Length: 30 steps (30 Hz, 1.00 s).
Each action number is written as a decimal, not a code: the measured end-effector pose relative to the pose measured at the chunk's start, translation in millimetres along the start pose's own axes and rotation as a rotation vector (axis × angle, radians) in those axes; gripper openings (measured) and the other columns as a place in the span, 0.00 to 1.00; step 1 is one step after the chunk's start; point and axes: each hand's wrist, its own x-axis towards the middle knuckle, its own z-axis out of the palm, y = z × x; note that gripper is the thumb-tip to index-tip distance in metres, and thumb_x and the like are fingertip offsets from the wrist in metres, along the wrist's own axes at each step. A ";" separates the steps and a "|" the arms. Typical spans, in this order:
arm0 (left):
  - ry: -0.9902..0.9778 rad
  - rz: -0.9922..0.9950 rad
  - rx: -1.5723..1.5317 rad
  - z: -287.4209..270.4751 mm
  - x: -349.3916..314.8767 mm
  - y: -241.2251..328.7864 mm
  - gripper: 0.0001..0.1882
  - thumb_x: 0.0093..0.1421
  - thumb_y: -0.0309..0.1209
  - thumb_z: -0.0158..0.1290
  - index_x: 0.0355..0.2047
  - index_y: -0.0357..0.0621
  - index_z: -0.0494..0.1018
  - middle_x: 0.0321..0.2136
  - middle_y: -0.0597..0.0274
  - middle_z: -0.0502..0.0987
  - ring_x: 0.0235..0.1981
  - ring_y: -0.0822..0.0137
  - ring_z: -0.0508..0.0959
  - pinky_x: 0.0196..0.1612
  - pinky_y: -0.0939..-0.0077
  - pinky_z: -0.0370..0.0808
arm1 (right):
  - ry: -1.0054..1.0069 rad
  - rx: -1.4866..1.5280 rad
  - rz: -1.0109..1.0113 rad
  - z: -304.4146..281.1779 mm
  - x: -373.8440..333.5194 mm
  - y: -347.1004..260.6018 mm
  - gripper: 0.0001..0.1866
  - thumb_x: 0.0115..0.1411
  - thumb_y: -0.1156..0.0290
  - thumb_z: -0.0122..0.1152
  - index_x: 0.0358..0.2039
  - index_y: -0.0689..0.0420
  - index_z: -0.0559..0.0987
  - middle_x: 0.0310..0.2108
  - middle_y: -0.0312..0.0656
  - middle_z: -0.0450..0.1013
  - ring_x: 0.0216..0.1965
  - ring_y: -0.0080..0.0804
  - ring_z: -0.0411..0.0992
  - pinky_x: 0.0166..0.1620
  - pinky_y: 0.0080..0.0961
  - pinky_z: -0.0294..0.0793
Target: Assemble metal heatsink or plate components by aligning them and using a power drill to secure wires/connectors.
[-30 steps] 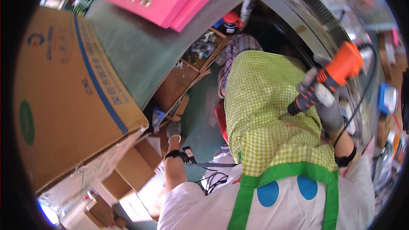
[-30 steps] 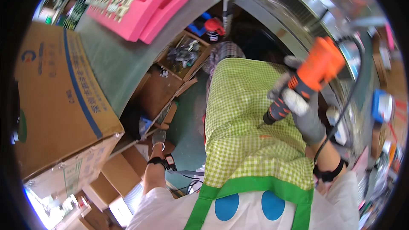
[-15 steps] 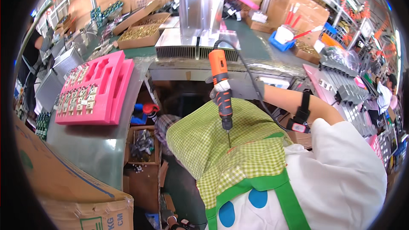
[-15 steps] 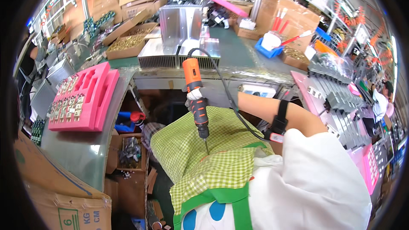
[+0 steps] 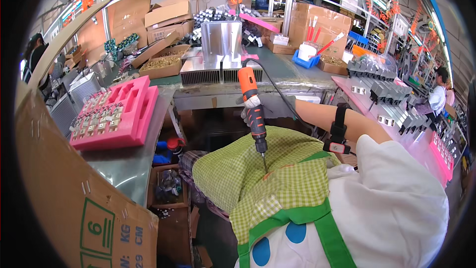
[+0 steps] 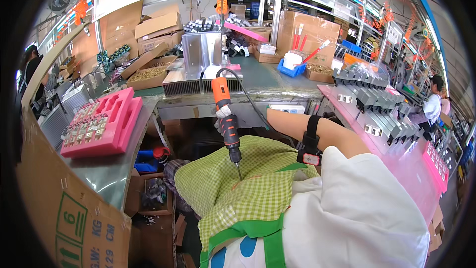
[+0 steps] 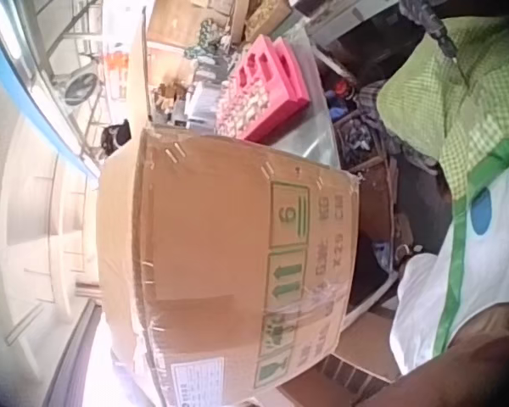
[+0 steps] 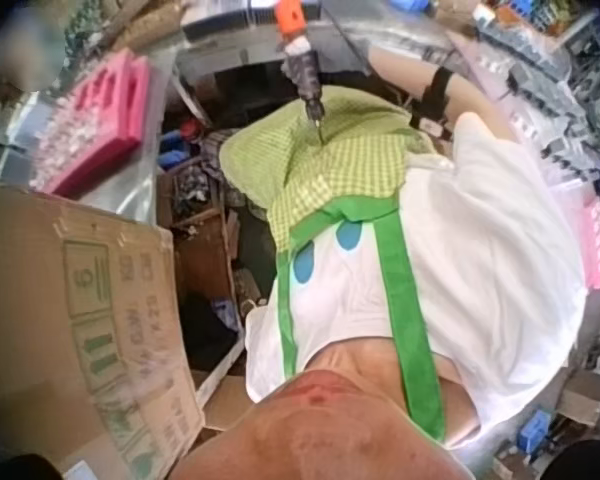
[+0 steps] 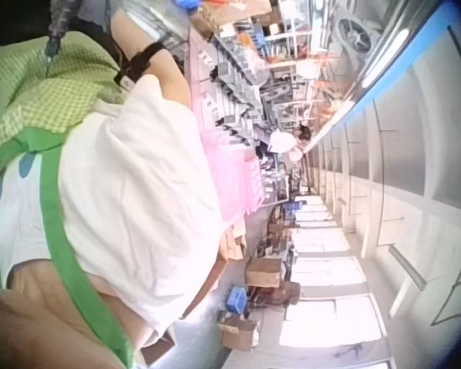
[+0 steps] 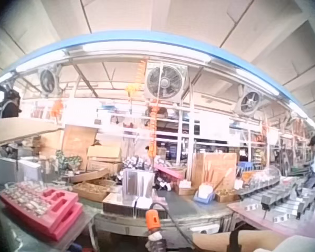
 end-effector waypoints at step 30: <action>-0.002 -0.220 -0.332 12.0 -18.9 -57.2 0.11 0.58 0.31 0.49 0.42 0.50 0.72 0.39 0.61 0.74 0.37 0.65 0.75 0.34 0.70 0.75 | 0.044 0.004 -0.050 25.8 0.8 -4.6 0.31 0.53 0.65 0.66 0.54 0.56 0.61 0.36 0.48 0.73 0.36 0.37 0.76 0.42 0.41 0.77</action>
